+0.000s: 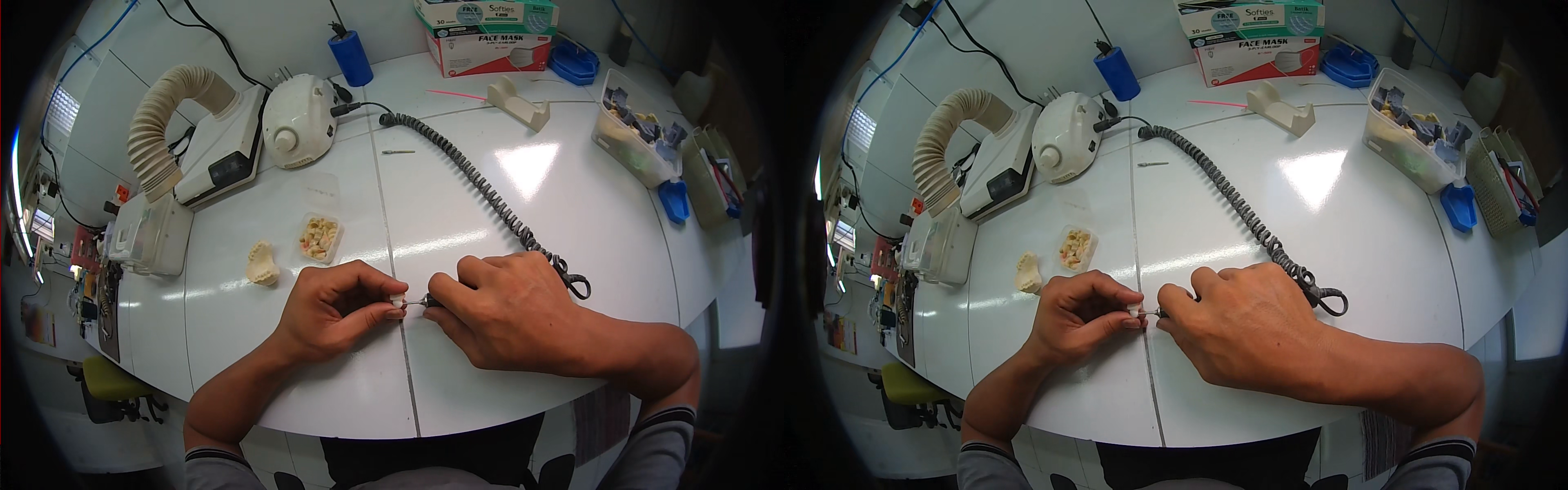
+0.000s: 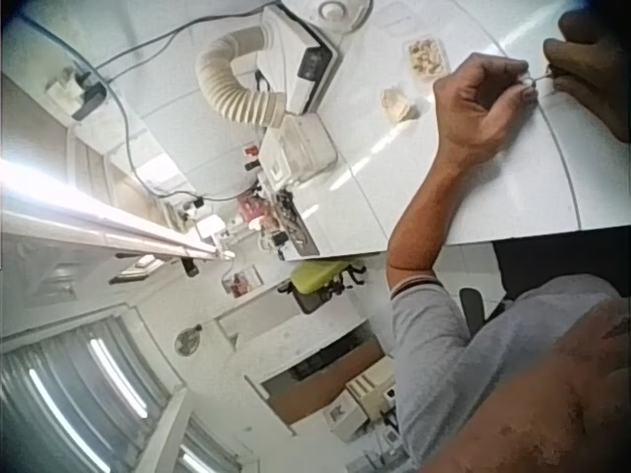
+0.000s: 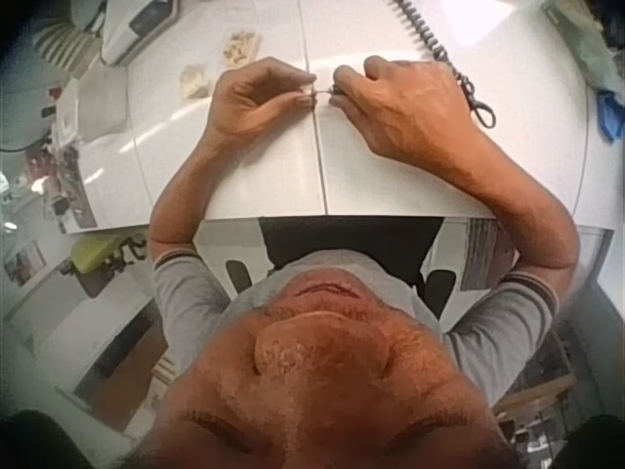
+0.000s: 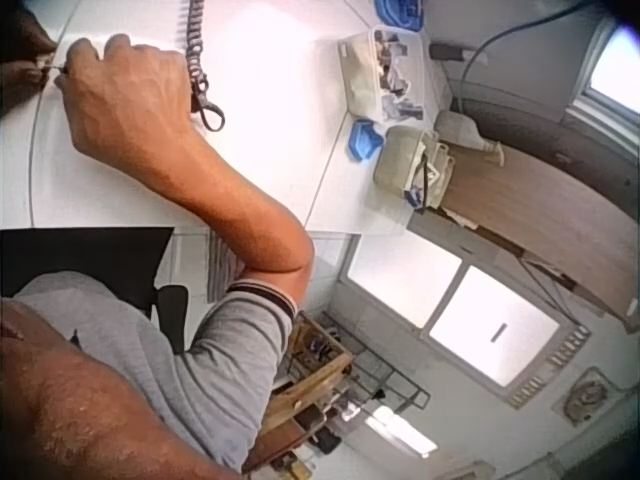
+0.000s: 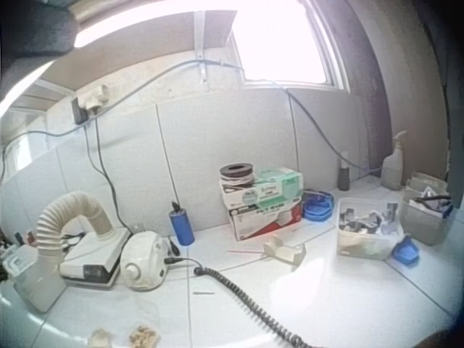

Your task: Refining a small dental prosthetic component using a hand-held rotary tool at a laboratory bench.

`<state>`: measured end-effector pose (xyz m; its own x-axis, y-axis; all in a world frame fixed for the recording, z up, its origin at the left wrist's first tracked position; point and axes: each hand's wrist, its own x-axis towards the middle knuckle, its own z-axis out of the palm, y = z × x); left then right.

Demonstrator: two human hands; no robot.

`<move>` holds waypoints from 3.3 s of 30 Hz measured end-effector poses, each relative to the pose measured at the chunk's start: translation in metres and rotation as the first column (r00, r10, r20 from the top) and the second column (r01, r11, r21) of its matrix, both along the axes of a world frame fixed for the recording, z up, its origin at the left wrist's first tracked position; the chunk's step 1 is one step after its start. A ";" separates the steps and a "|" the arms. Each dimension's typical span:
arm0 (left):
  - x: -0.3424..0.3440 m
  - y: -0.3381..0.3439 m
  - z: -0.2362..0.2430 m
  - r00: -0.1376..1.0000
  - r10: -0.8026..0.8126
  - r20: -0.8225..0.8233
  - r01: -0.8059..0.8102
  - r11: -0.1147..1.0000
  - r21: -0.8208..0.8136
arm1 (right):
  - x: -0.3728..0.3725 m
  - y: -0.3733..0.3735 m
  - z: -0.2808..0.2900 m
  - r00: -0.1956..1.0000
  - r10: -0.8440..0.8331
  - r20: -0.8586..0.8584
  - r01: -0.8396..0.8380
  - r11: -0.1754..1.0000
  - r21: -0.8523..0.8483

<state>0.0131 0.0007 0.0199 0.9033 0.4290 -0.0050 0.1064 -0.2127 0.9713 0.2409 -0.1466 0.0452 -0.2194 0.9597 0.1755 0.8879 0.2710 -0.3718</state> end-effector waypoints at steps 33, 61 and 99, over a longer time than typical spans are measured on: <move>0.001 0.000 0.001 0.999 0.015 -0.050 -0.017 0.999 -0.041 | -0.001 0.001 0.003 1.000 -0.005 0.025 0.006 0.998 -0.064; 0.000 0.009 -0.007 0.996 0.023 0.081 -0.007 0.981 -0.195 | 0.000 0.002 0.001 0.994 -0.081 -0.067 0.079 0.996 -0.036; -0.006 0.009 -0.011 0.991 -0.054 0.118 0.069 0.990 -0.124 | 0.000 0.001 -0.001 0.998 -0.048 -0.036 0.049 0.999 0.017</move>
